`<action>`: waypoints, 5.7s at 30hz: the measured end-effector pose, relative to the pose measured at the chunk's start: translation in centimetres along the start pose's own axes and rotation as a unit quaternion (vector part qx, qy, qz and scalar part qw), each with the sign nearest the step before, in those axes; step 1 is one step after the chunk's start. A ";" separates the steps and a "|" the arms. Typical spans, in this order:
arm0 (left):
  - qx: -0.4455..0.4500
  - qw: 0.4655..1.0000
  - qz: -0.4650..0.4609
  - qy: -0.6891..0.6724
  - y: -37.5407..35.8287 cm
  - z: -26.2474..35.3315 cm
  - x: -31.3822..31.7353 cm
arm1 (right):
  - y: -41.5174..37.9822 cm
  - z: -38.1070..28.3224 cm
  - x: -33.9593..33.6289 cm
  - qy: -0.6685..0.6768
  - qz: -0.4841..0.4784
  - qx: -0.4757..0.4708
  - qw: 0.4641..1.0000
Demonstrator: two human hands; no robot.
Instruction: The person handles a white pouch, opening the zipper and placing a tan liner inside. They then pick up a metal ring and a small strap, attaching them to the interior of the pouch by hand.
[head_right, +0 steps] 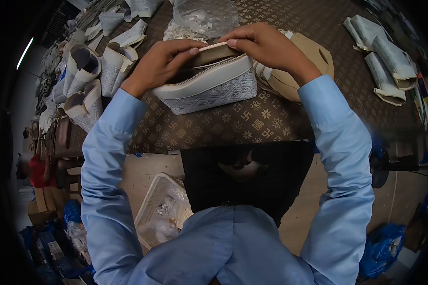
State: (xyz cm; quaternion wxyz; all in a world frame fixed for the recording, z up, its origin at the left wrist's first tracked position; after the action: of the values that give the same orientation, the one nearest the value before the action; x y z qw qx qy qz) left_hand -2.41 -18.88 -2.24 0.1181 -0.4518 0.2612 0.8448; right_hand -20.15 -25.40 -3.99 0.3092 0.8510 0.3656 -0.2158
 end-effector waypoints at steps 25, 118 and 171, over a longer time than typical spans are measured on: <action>-0.022 0.995 -0.058 0.072 1.7 0.7 2.2 | 2.0 -2.8 -0.4 -0.264 -0.125 -0.084 0.953; -0.149 0.966 -0.105 0.182 -3.3 0.9 -2.9 | 4.0 -6.2 2.3 -0.309 -0.091 -0.015 0.947; -0.242 0.964 0.089 -0.071 -1.8 -5.2 -1.7 | 3.3 -3.5 4.1 -0.216 0.057 -0.033 0.974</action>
State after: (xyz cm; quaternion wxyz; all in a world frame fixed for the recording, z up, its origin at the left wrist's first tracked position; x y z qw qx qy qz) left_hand 3.02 -20.13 -3.79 -0.0520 -0.3805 0.0790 0.9199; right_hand -14.53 -22.75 -2.67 0.4203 0.7933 0.2478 -0.3643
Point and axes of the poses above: each hand's wrist, its own y-axis towards the middle knuckle, its own x-axis out of the palm, z = x × y, the point moved 5 cm from there along y, towards the middle knuckle
